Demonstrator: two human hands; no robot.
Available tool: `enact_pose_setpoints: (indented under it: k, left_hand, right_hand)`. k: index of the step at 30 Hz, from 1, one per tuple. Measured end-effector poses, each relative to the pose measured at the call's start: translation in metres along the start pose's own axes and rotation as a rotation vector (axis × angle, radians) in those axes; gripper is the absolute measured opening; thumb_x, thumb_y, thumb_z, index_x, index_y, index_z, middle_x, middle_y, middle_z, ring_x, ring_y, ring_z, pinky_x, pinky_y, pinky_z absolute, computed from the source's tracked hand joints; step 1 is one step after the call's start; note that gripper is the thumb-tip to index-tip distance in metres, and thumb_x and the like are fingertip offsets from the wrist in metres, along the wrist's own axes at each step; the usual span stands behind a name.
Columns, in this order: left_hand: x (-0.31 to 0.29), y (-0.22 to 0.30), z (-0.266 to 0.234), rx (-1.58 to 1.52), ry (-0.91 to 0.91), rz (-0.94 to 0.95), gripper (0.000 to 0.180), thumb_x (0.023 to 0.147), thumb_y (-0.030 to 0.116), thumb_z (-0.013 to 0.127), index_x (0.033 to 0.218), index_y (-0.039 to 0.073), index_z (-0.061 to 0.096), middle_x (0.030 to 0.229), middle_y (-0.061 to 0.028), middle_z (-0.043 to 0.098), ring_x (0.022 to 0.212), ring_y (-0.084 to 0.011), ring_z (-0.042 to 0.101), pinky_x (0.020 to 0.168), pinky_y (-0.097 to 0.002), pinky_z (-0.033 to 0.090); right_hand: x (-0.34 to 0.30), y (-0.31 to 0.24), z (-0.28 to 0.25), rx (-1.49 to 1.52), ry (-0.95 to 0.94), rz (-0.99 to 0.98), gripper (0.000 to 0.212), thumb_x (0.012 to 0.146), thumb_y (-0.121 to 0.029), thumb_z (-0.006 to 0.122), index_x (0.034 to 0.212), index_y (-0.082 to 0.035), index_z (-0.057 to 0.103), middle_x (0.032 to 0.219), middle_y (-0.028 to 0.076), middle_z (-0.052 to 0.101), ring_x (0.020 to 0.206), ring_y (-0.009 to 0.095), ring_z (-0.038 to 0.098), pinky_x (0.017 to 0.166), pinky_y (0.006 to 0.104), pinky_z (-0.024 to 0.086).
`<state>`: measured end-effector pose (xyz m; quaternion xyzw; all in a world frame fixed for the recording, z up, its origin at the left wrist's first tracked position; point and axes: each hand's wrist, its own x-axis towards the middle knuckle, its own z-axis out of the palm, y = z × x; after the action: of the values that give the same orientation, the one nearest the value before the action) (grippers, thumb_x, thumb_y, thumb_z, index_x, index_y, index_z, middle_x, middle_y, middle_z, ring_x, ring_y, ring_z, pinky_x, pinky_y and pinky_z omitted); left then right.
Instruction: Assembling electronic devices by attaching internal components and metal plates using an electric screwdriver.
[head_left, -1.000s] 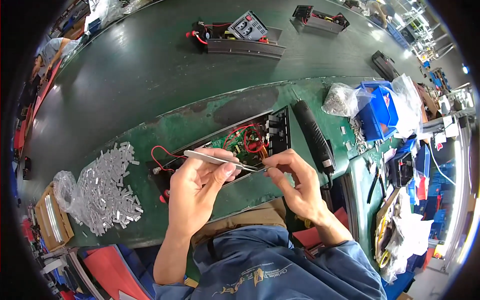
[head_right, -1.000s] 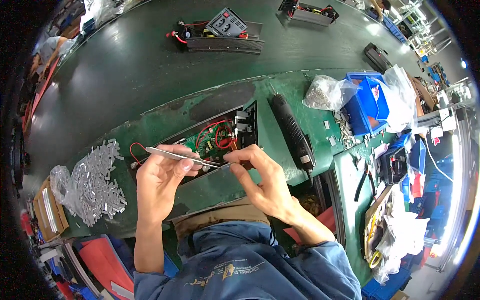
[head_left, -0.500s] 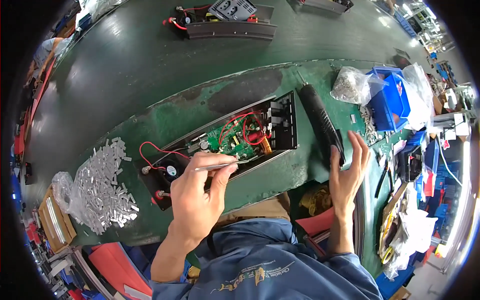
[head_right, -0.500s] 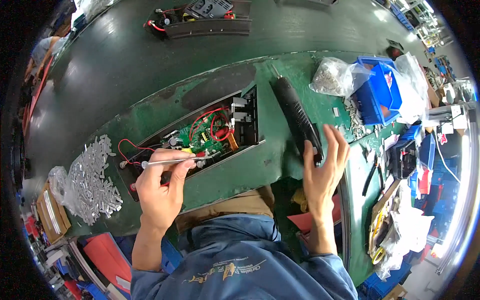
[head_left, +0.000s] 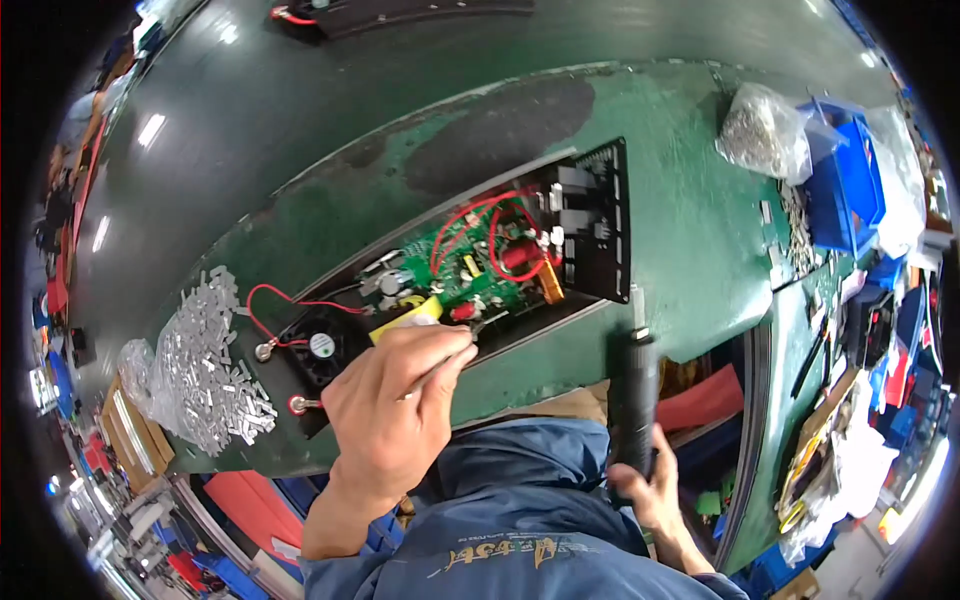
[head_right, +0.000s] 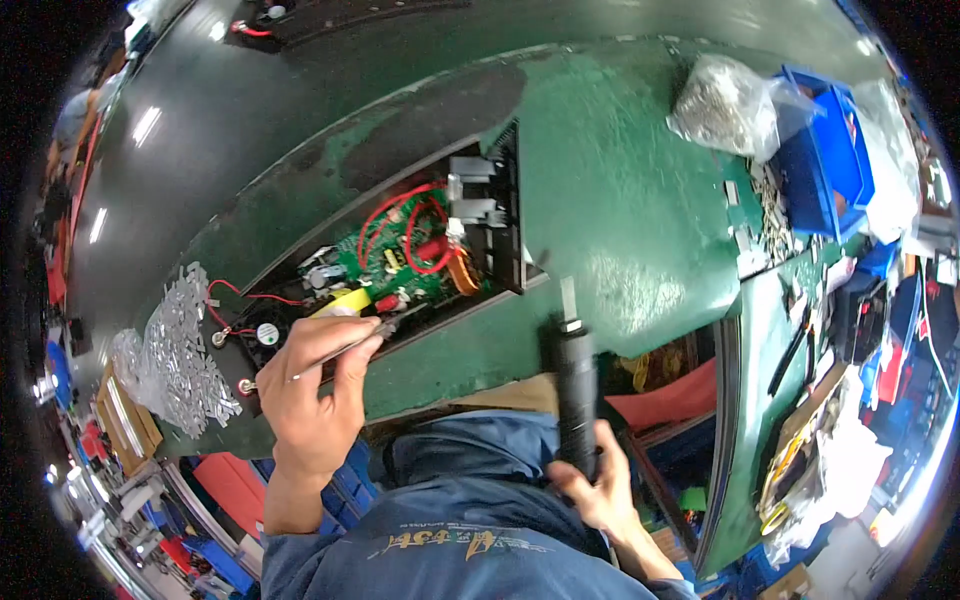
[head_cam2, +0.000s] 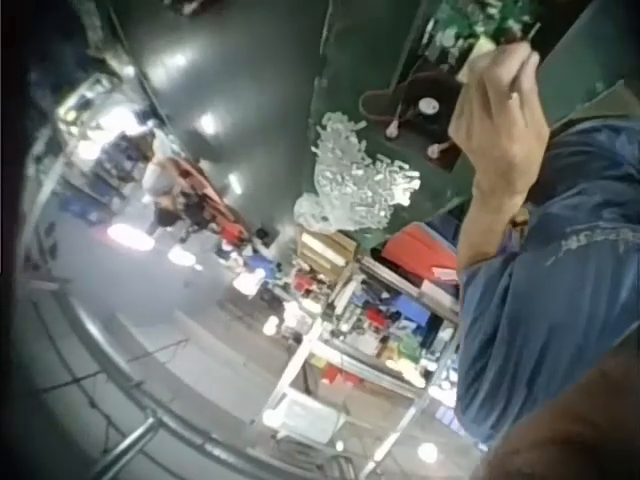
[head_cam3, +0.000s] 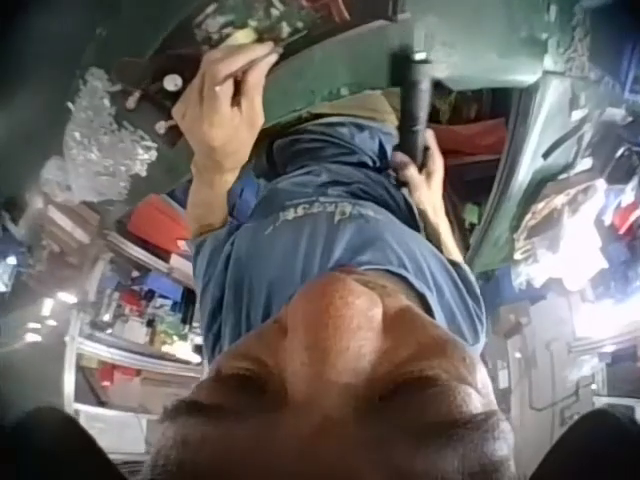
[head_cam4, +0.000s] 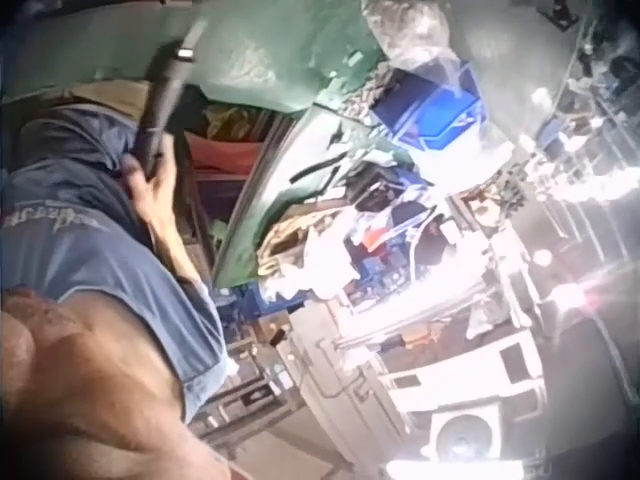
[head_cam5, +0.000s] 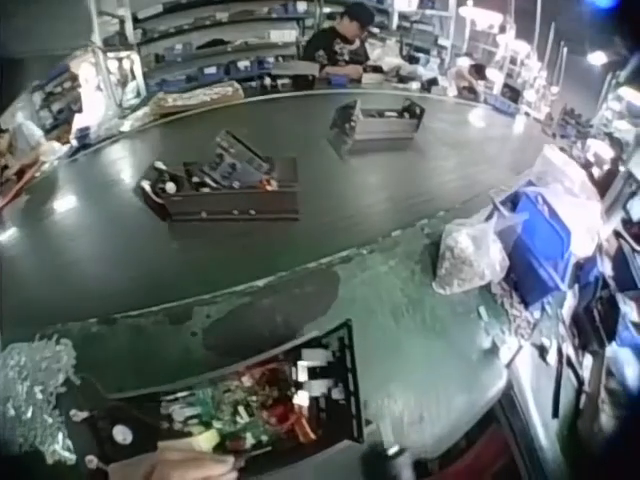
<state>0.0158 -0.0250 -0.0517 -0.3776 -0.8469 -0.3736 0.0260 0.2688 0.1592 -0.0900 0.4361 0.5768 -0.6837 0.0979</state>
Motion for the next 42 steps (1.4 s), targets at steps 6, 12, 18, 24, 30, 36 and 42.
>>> enact_pose_setpoints:
  k: [6, 12, 18, 24, 30, 36, 42]
  left_hand:
    - [0.0, -0.004, 0.007, 0.037, 0.035, 0.033, 0.024, 0.086, -0.001, 0.077, 0.105, 0.0, 0.062, 0.093, -0.0109, 0.073, 0.081, -0.0304, 0.073, 0.07, -0.0353, 0.059]
    - [0.0, -0.005, 0.01, 0.037, 0.052, 0.076, 0.026, 0.085, -0.002, 0.078, 0.104, 0.0, 0.062, 0.093, -0.0111, 0.073, 0.081, -0.0305, 0.073, 0.069, -0.036, 0.059]
    - [-0.003, -0.008, 0.01, 0.031, 0.067, 0.076, 0.025, 0.085, -0.002, 0.078, 0.104, 0.0, 0.062, 0.093, -0.0108, 0.074, 0.08, -0.0297, 0.072, 0.069, -0.0358, 0.059]
    - [-0.003, -0.009, 0.01, 0.041, 0.072, 0.079, 0.024, 0.085, 0.001, 0.079, 0.105, 0.002, 0.065, 0.091, -0.0099, 0.074, 0.078, -0.0275, 0.072, 0.067, -0.034, 0.057]
    - [-0.003, -0.011, 0.012, -0.001, 0.094, 0.072, 0.023, 0.085, 0.002, 0.079, 0.104, 0.003, 0.066, 0.09, -0.0087, 0.074, 0.077, -0.0256, 0.072, 0.065, -0.0318, 0.056]
    - [-0.001, -0.012, 0.009, 0.002, 0.068, 0.08, 0.023, 0.086, 0.003, 0.078, 0.105, 0.003, 0.065, 0.089, -0.0094, 0.074, 0.075, -0.0258, 0.072, 0.065, -0.033, 0.057]
    - [0.0, -0.011, 0.006, -0.011, 0.053, 0.084, 0.02, 0.085, 0.001, 0.076, 0.102, 0.003, 0.065, 0.091, -0.0089, 0.073, 0.076, -0.0261, 0.072, 0.067, -0.0337, 0.058]
  right_hand:
    - [-0.002, -0.007, 0.035, -0.382, -0.223, -0.081, 0.055, 0.088, -0.022, 0.08, 0.129, -0.004, 0.05, 0.081, 0.012, 0.062, 0.069, 0.022, 0.061, 0.068, 0.0354, 0.051]
    - [0.004, 0.011, 0.02, -0.233, -0.315, -0.141, 0.069, 0.105, -0.058, 0.037, 0.132, 0.004, 0.049, 0.089, 0.009, 0.063, 0.079, 0.016, 0.057, 0.074, 0.0343, 0.046]
    - [0.005, 0.015, 0.02, -0.305, -0.303, -0.259, 0.046, 0.11, -0.036, 0.035, 0.14, -0.003, 0.049, 0.071, 0.011, 0.055, 0.061, 0.023, 0.056, 0.063, 0.0374, 0.048]
    - [0.007, 0.001, 0.023, -0.37, -0.298, -0.254, 0.048, 0.111, -0.037, 0.036, 0.14, -0.002, 0.049, 0.076, 0.012, 0.059, 0.069, 0.022, 0.061, 0.068, 0.0376, 0.049]
    - [0.009, 0.015, 0.026, 0.051, -0.433, -0.009, 0.079, 0.104, -0.067, 0.03, 0.136, 0.002, 0.053, 0.09, 0.007, 0.066, 0.077, 0.013, 0.059, 0.073, 0.0305, 0.047]
    - [0.018, 0.018, 0.027, 0.253, -0.591, 0.141, 0.096, 0.098, -0.079, 0.024, 0.135, 0.005, 0.053, 0.083, 0.009, 0.066, 0.067, 0.014, 0.06, 0.063, 0.026, 0.046]
    - [0.021, 0.018, 0.024, 0.331, -0.696, 0.135, 0.088, 0.1, -0.077, 0.026, 0.133, 0.0, 0.053, 0.087, 0.006, 0.066, 0.074, 0.012, 0.058, 0.069, 0.0263, 0.045]
